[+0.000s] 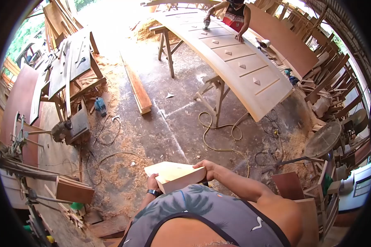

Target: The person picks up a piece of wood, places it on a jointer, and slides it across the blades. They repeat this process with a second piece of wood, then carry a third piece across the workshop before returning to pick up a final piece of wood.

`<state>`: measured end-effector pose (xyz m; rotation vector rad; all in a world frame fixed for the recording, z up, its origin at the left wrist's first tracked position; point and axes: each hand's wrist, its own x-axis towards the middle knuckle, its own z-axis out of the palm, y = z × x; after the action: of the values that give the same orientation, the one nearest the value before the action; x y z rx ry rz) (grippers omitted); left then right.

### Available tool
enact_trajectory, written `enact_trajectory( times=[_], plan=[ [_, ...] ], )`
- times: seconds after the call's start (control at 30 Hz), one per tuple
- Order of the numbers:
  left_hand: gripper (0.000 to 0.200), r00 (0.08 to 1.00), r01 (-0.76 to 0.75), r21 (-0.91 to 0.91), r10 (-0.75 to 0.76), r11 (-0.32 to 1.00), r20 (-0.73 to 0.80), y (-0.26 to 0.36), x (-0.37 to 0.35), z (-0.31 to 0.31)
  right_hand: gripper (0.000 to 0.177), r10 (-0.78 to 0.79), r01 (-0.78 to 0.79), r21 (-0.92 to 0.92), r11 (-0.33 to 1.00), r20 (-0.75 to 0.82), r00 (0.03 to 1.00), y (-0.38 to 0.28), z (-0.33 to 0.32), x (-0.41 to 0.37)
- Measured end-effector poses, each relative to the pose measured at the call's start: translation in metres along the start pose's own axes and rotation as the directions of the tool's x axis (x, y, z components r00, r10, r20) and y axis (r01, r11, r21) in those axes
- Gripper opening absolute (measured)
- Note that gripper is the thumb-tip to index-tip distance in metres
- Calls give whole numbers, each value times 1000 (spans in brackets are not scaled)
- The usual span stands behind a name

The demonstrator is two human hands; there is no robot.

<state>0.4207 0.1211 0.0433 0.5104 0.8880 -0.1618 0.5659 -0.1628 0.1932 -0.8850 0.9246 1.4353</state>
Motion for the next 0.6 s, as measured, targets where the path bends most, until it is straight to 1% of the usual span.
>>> enact_trajectory(
  times=[0.03,0.07,0.1,0.17,0.3,0.37,0.4,0.43,0.5,0.53,0.57,0.6],
  plan=[
    [52,999,-40,9,40,999,13,16,1,16,49,-65,65,-14,998,0,998,-11,8,0],
    [50,999,-49,-3,49,999,-4,30,1,31,48,-57,57,15,998,23,998,-23,15,2],
    [50,999,-49,-2,49,999,-3,41,13,34,48,-58,58,16,998,23,998,-37,20,8],
    [49,999,-37,-28,36,999,-26,63,39,39,49,-14,11,48,999,68,998,-68,27,23],
    [49,998,-39,10,39,999,-52,114,70,62,51,20,-25,48,999,111,994,-133,56,48],
    [48,998,-55,57,56,997,-24,139,93,65,52,47,-47,-8,999,60,997,-172,74,58],
    [50,999,0,33,2,999,-34,145,133,42,47,74,-75,2,997,82,994,-193,77,74],
    [50,999,-12,42,13,999,-39,156,142,44,47,74,-74,-1,997,97,993,-211,82,88],
    [53,992,-44,152,61,987,-111,187,163,67,40,33,-31,-21,999,93,995,-256,100,107],
    [55,994,-64,161,77,985,-73,199,175,71,35,62,-58,-41,997,89,994,-277,111,105],
    [56,995,-56,165,69,985,-73,208,194,63,35,69,-65,-41,997,101,992,-296,121,104],
    [56,994,-57,140,69,989,-84,219,194,75,36,89,-83,-71,994,88,992,-314,129,102]
  ],
)
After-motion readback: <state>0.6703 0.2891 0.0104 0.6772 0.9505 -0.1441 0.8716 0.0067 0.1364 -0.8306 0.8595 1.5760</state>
